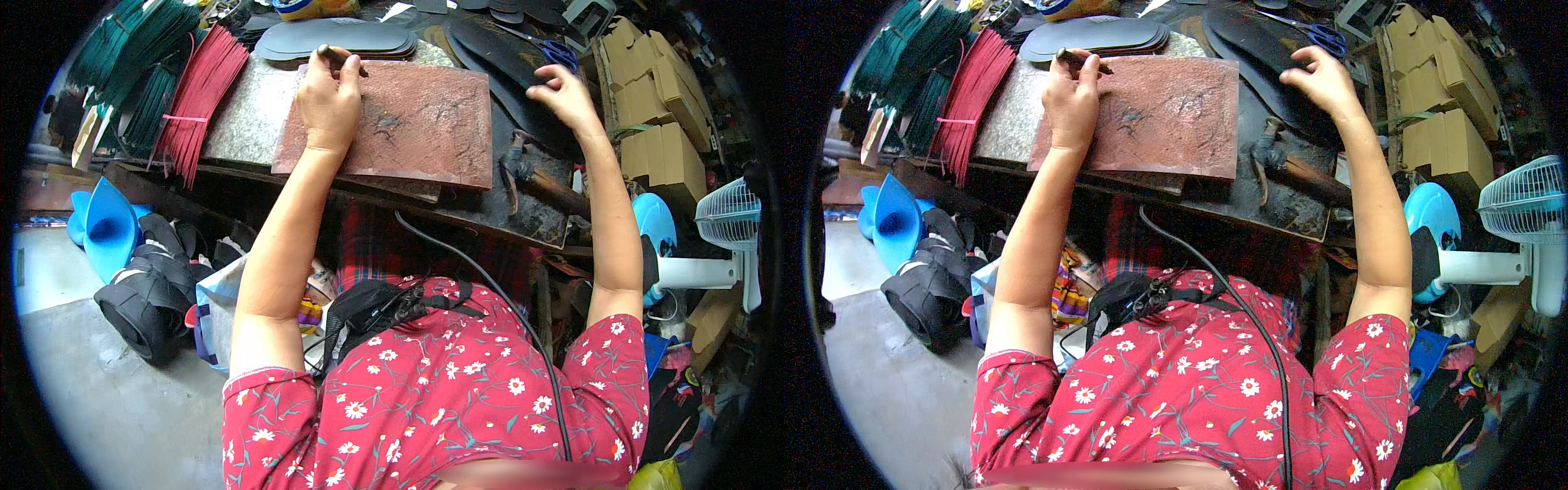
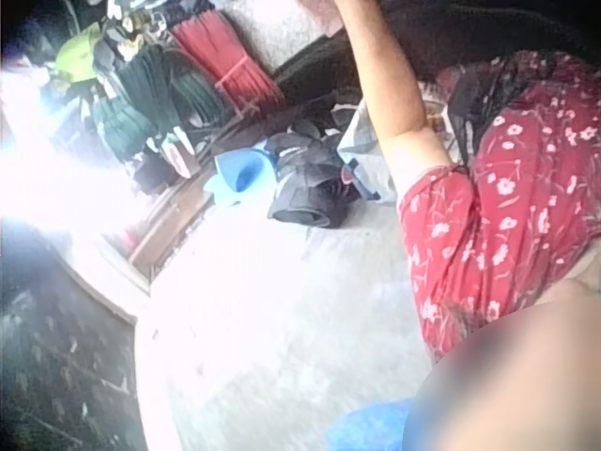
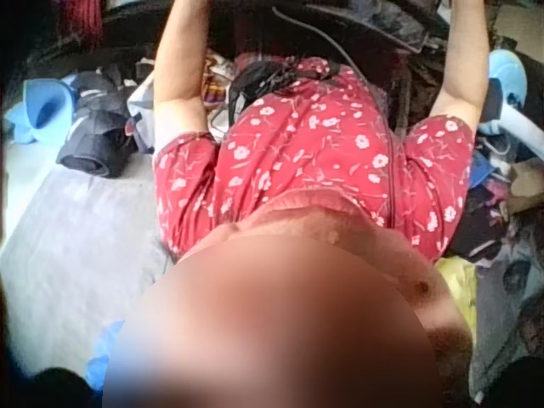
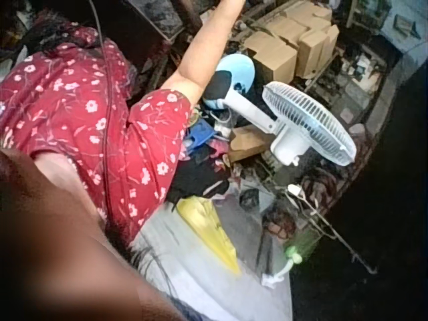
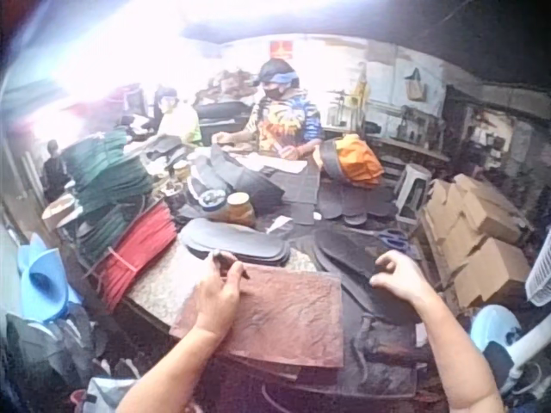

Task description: The person repeatedly strikes a dark shoe insole with a hammer while holding it on a wooden block. The person flips the insole and continues hammering along its edges and surface.

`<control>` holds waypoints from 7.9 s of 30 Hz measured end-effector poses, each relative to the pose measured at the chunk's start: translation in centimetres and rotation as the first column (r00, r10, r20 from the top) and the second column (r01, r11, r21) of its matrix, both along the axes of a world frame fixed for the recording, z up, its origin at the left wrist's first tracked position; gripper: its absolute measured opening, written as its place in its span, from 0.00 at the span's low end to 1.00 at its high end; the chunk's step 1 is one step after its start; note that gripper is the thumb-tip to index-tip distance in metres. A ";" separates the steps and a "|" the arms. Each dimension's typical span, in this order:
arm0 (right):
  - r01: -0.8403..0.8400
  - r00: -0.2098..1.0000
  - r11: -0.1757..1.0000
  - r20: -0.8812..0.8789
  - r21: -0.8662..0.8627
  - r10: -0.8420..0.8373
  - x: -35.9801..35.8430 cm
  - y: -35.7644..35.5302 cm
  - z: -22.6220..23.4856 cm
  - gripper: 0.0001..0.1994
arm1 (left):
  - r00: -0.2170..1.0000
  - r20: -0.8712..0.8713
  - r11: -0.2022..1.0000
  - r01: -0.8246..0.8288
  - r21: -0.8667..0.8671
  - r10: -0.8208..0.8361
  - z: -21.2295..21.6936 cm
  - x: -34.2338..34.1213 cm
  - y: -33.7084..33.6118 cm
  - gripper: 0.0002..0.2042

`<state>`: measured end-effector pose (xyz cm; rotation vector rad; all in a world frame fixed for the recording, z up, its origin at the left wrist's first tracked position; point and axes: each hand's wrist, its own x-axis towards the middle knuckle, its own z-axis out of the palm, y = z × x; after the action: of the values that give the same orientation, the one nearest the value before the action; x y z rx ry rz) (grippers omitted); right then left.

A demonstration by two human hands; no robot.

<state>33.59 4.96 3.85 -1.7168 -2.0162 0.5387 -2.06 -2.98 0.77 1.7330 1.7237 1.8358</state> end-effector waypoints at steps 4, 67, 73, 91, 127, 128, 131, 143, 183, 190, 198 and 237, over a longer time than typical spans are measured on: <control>0.103 0.645 0.986 -0.764 0.127 0.031 -1.8 -1.4 2.4 0.18 | 0.882 0.470 0.988 0.089 -0.123 -0.021 -0.6 -1.3 0.0 0.06; -0.157 0.791 0.875 -0.472 0.458 0.389 -5.3 -11.6 7.3 0.18 | 0.982 -0.173 0.995 0.062 -0.082 -0.076 0.2 2.3 2.0 0.08; -0.171 0.977 0.882 -0.043 0.440 0.211 -11.6 -8.1 4.8 0.17 | 0.855 -0.518 1.000 0.004 -0.030 -0.019 0.6 3.6 1.8 0.11; -0.157 0.774 0.772 -0.409 0.616 0.484 -10.3 -9.6 6.5 0.18 | 0.927 -0.348 0.989 0.116 -0.086 -0.139 0.8 3.1 2.1 0.11; -0.108 0.817 0.868 -0.454 0.484 0.355 -8.8 -10.5 9.0 0.19 | 0.955 -0.147 0.966 0.254 -0.035 -0.257 0.4 3.8 1.9 0.08; -0.073 0.783 0.830 -0.483 0.553 0.391 -9.1 -10.9 9.4 0.19 | 0.939 -0.242 0.969 0.244 -0.031 -0.244 0.6 4.0 1.8 0.08; -0.111 0.926 0.870 -0.268 0.480 0.267 -9.8 -10.9 7.7 0.17 | 0.864 -0.464 0.977 0.214 -0.012 -0.195 0.7 5.3 1.5 0.11; -0.062 0.997 0.971 -0.027 0.232 0.071 -7.8 -10.1 1.9 0.20 | 0.875 0.357 0.879 0.420 -0.225 -0.327 -0.7 4.0 2.8 0.08; -0.021 0.999 0.985 0.048 0.169 0.013 -6.3 -9.4 -0.3 0.20 | 0.617 0.700 0.917 0.373 0.140 -0.358 0.8 3.1 3.1 0.07; -0.025 1.000 0.994 0.013 0.108 0.024 -6.6 -9.0 0.2 0.20 | 0.936 0.205 0.892 0.337 -0.301 -0.285 0.6 2.0 2.3 0.07; -0.042 0.998 0.989 0.046 0.145 0.036 -6.6 -9.2 0.6 0.20 | 0.885 0.358 0.908 0.379 -0.179 -0.299 -0.2 2.6 2.7 0.07; -0.213 0.946 0.901 -0.149 0.379 0.287 -10.5 -7.7 6.3 0.18 | 0.987 0.066 0.979 0.152 -0.134 -0.144 -0.4 1.5 2.5 0.08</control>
<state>23.04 -2.75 10.17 -1.1476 -2.0484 0.3768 -0.59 -0.53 0.41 1.6895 1.6118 1.6463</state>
